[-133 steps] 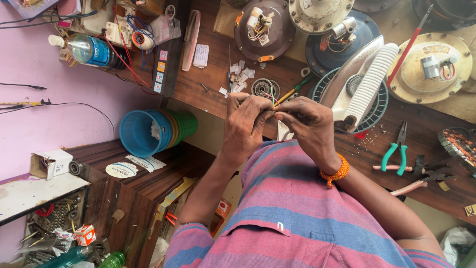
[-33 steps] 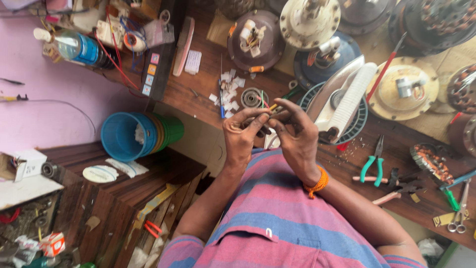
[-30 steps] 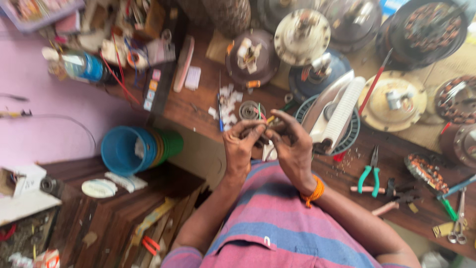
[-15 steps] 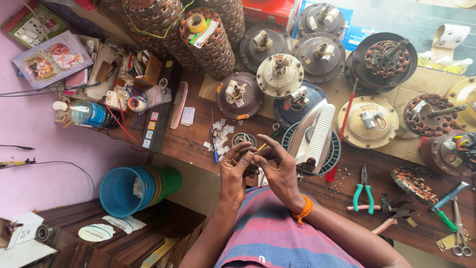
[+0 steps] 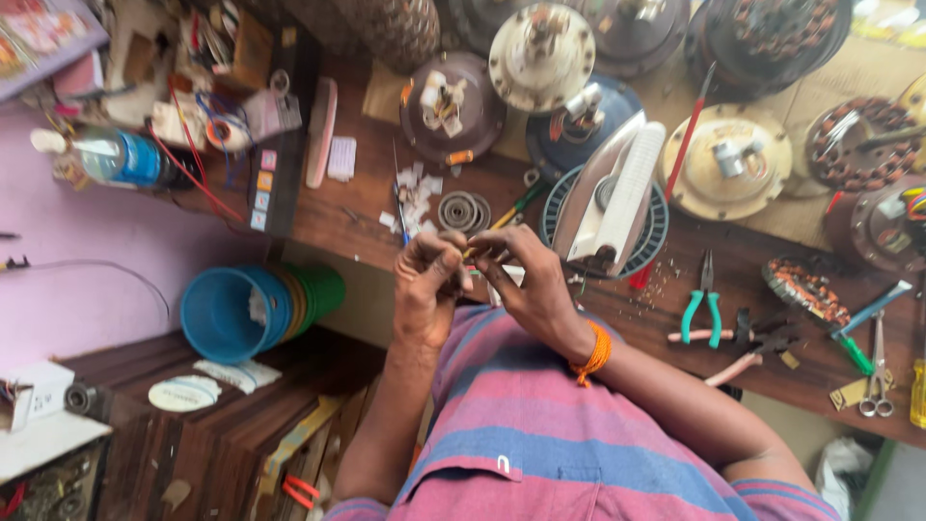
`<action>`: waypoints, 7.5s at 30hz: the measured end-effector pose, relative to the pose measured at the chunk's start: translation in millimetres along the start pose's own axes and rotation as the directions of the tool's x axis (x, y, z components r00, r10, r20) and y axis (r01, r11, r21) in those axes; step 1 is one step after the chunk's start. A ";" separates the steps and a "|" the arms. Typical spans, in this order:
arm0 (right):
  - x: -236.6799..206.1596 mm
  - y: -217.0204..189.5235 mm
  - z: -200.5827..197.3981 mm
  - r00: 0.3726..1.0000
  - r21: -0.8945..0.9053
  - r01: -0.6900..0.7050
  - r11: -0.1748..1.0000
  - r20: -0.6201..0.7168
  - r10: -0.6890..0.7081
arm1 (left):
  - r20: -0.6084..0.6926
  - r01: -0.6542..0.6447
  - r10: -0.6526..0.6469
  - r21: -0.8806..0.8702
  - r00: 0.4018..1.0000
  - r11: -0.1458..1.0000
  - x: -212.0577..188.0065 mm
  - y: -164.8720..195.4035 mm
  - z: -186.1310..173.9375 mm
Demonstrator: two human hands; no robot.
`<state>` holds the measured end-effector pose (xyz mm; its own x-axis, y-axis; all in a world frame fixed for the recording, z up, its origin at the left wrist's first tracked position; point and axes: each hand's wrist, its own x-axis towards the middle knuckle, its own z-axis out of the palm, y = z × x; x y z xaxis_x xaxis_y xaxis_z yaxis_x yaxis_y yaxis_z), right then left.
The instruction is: The person sits at a cluttered workbench and strips insulation from the ends of colored electrical wires by hand and with pliers, twisting the exposed strands. They then hold the wired component against a white appliance body and use a red-handled screwdriver on it.
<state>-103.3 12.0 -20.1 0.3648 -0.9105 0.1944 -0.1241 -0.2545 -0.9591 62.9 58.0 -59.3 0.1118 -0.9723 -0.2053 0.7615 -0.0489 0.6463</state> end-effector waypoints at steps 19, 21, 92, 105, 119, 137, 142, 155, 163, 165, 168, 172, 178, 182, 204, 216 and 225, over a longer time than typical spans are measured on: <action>-6.0 10.4 -1.5 0.929 -0.052 -0.313 0.948 0.193 0.317 | 0.032 0.273 -0.271 -0.148 0.962 0.951 0.6 3.6 5.1; -4.9 12.0 -1.2 0.908 -0.018 -0.390 0.921 0.156 0.388 | 0.017 0.216 -0.218 0.066 0.976 0.974 0.7 8.7 18.4; -25.0 0.3 -42.1 0.974 -0.038 -0.198 0.979 0.103 0.201 | -0.047 -0.008 0.019 0.230 0.999 0.973 49.3 -17.1 5.4; -6.3 15.7 -4.9 0.996 -0.204 0.047 0.978 0.080 -0.031 | 0.177 -0.246 0.217 0.904 0.960 0.350 -10.4 61.3 17.8; -2.1 11.1 -6.4 0.990 -0.281 0.093 0.955 0.126 -0.059 | -0.002 -0.011 0.020 0.757 1.000 0.653 -5.4 41.9 3.9; -3.5 9.4 -7.7 0.989 -0.308 0.125 0.943 0.109 -0.096 | 0.056 -0.068 0.039 0.778 0.998 0.625 -6.6 44.4 9.2; -6.1 9.4 -9.5 0.988 -0.320 0.134 0.938 0.111 -0.103 | 0.015 0.030 -0.061 0.736 0.998 0.676 -4.3 40.6 1.7; -14.7 11.7 -16.9 0.984 -0.329 0.168 0.929 0.111 -0.138 | 0.018 0.173 -0.223 0.572 0.975 0.802 -1.4 27.5 -5.2; -17.5 11.3 -19.0 0.976 -0.355 0.207 0.912 0.136 -0.168 | 0.088 0.001 -0.095 0.725 0.992 0.689 -5.0 38.4 12.8; -17.6 10.2 -18.8 0.975 -0.356 0.215 0.910 0.138 -0.176 | 0.069 -0.005 -0.076 0.774 0.995 0.634 -5.2 40.5 17.4; -17.3 8.7 -18.8 0.981 -0.344 0.183 0.921 0.122 -0.150 | 0.018 0.032 -0.078 0.802 0.997 0.596 -3.9 39.7 21.3; -16.4 8.3 -20.6 0.992 -0.293 0.085 0.952 0.117 -0.053 | 0.074 -0.041 -0.020 0.734 0.997 0.677 -5.7 34.6 21.4; -15.6 9.2 -24.6 0.995 -0.206 -0.012 0.979 0.091 0.032 | 0.090 -0.062 -0.004 0.714 0.996 0.697 -7.8 23.8 26.3; -16.4 10.0 -26.4 0.996 -0.231 -0.012 0.973 0.082 0.032 | 0.048 -0.049 0.019 0.778 0.999 0.627 -10.0 21.0 31.9; -18.9 22.7 -30.4 0.981 -0.139 -0.118 0.983 0.137 0.137 | 0.198 -0.202 0.046 0.916 0.979 0.346 -9.0 37.7 44.2; -19.7 24.8 -33.5 0.987 -0.163 -0.045 0.986 0.145 0.069 | 0.336 -0.348 0.094 0.895 0.937 0.278 -7.0 42.6 44.2; -13.9 15.0 -32.2 0.988 -0.199 -0.018 0.980 0.149 0.048 | 0.286 -0.294 0.076 0.886 0.955 0.359 -6.7 34.1 40.5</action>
<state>-139.9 10.4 -30.6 0.4917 -0.8631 0.1154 -0.3116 -0.2981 -0.9022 62.3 53.6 -6.1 -0.0176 -0.9978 0.0632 -0.3255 0.0655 0.9433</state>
